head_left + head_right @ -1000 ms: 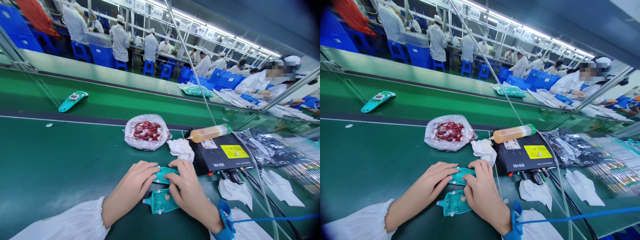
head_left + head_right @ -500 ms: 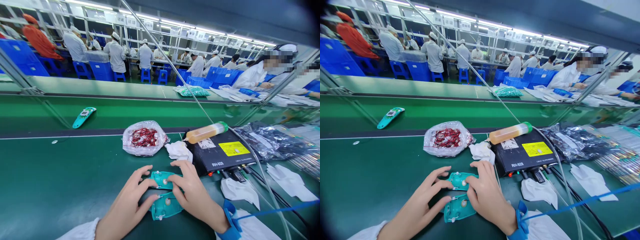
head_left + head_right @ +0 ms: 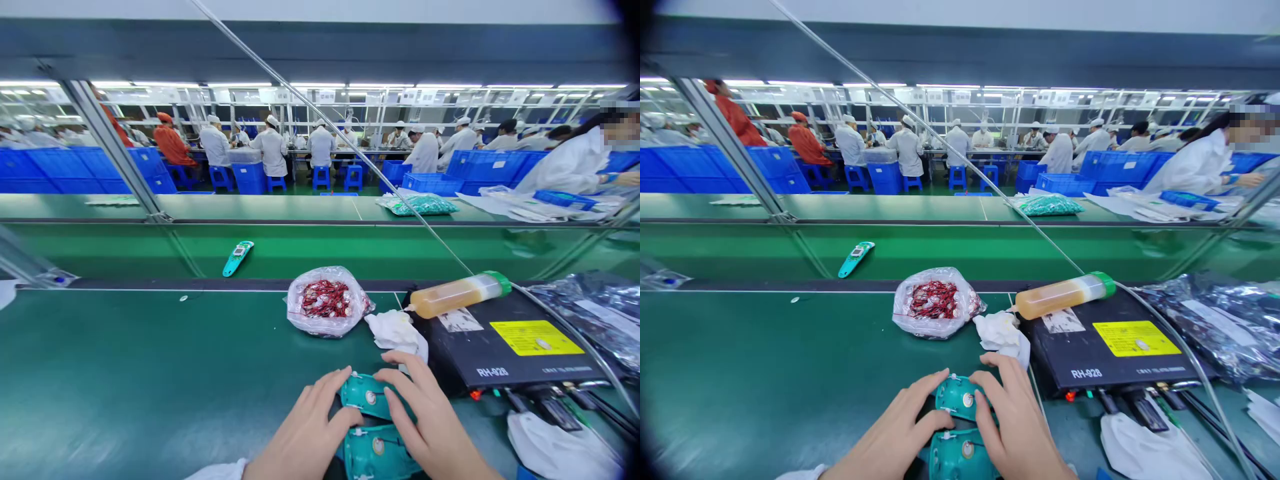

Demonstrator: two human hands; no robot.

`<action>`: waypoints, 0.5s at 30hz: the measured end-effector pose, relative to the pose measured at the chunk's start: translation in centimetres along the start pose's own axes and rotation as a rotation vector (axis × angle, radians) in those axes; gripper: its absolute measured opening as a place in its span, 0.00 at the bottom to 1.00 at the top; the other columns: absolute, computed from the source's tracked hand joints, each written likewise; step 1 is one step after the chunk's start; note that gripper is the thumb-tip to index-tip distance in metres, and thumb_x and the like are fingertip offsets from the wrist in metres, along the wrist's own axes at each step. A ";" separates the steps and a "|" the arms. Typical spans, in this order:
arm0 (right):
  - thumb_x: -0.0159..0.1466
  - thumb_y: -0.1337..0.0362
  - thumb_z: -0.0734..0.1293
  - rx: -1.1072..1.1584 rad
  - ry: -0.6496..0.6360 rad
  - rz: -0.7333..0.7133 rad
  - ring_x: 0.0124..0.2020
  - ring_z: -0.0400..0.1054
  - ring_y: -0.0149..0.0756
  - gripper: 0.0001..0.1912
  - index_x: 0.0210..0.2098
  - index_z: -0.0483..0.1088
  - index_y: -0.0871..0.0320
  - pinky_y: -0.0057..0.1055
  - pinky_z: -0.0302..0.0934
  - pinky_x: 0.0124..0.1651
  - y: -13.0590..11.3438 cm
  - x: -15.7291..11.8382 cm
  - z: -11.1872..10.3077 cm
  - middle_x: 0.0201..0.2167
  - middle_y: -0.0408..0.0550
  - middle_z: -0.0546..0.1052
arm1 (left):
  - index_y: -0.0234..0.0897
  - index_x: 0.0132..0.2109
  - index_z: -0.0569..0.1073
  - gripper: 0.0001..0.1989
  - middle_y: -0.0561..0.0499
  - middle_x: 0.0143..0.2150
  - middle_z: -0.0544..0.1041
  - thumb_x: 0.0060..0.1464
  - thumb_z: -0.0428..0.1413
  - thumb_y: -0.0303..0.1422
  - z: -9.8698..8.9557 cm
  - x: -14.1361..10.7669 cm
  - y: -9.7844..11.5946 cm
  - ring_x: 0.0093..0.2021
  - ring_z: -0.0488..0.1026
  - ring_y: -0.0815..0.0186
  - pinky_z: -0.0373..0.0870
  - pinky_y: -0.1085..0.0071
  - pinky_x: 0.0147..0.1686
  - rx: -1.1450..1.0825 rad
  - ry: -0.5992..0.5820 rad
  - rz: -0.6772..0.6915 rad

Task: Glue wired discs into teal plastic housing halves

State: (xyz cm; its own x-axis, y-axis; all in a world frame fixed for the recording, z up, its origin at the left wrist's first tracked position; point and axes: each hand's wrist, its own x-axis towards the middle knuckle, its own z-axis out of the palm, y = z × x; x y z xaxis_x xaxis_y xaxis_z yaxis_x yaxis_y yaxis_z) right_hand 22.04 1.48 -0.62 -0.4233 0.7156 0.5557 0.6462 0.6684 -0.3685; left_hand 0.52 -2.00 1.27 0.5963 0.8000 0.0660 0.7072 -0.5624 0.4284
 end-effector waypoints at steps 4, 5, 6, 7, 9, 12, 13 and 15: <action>0.66 0.67 0.58 0.046 0.081 0.019 0.45 0.69 0.39 0.09 0.42 0.68 0.54 0.31 0.69 0.44 0.2 0.2 -0.7 0.43 0.52 0.71 | 0.39 0.47 0.69 0.20 0.35 0.63 0.62 0.51 0.62 0.42 0.1 0.1 -0.6 0.58 0.65 0.44 0.69 0.49 0.50 0.081 -0.008 0.045; 0.67 0.66 0.58 0.050 0.094 0.019 0.45 0.70 0.38 0.09 0.42 0.68 0.54 0.30 0.69 0.43 0.2 0.3 -0.8 0.43 0.51 0.71 | 0.39 0.47 0.69 0.20 0.36 0.62 0.63 0.51 0.61 0.43 0.0 0.2 -0.7 0.58 0.65 0.44 0.69 0.50 0.50 0.075 -0.015 0.047; 0.67 0.66 0.58 0.052 0.104 0.020 0.44 0.70 0.38 0.09 0.41 0.68 0.54 0.29 0.69 0.43 0.2 0.3 -0.9 0.43 0.51 0.71 | 0.39 0.47 0.69 0.19 0.36 0.62 0.64 0.51 0.61 0.43 -0.1 0.3 -0.7 0.57 0.66 0.45 0.69 0.50 0.50 0.067 -0.023 0.050; 0.67 0.66 0.58 0.052 0.116 0.022 0.44 0.70 0.37 0.08 0.41 0.68 0.54 0.29 0.69 0.43 0.2 0.4 -0.9 0.42 0.50 0.72 | 0.38 0.46 0.70 0.18 0.37 0.61 0.65 0.52 0.61 0.42 -0.2 0.4 -0.8 0.55 0.67 0.46 0.70 0.51 0.49 0.059 -0.027 0.051; 0.67 0.65 0.58 0.049 0.144 0.028 0.43 0.71 0.37 0.08 0.41 0.69 0.54 0.28 0.70 0.42 0.3 0.5 -1.1 0.41 0.50 0.72 | 0.37 0.45 0.70 0.16 0.37 0.58 0.67 0.53 0.61 0.39 -0.5 0.5 -0.9 0.54 0.69 0.48 0.70 0.54 0.49 0.046 -0.028 0.052; 0.68 0.64 0.58 0.038 0.173 0.049 0.43 0.72 0.36 0.08 0.41 0.68 0.54 0.25 0.70 0.42 0.8 0.4 -1.4 0.41 0.50 0.73 | 0.39 0.45 0.71 0.15 0.38 0.57 0.68 0.55 0.59 0.41 -1.0 0.1 -1.2 0.53 0.69 0.52 0.71 0.60 0.50 -0.013 -0.006 0.051; 0.68 0.64 0.58 0.031 0.172 0.055 0.43 0.73 0.36 0.08 0.42 0.68 0.54 0.25 0.70 0.42 1.2 0.2 -1.5 0.41 0.50 0.73 | 0.41 0.45 0.71 0.15 0.40 0.57 0.69 0.54 0.59 0.43 -1.3 -0.3 -1.5 0.52 0.70 0.53 0.71 0.62 0.49 -0.045 0.005 0.055; 0.67 0.64 0.59 0.015 0.160 0.056 0.44 0.73 0.36 0.08 0.43 0.68 0.53 0.24 0.70 0.43 1.9 -0.1 -1.7 0.43 0.50 0.73 | 0.45 0.45 0.71 0.14 0.44 0.56 0.69 0.54 0.59 0.44 -2.0 -1.5 -2.1 0.51 0.71 0.56 0.72 0.67 0.48 -0.090 0.055 0.039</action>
State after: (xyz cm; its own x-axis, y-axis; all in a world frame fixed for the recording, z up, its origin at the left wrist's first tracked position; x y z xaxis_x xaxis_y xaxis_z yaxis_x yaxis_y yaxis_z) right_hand 24.35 2.36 -0.11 -0.2794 0.7112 0.6451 0.6556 0.6321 -0.4130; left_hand -2.66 -1.61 2.06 0.5992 0.7896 0.1322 0.6456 -0.5742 0.5034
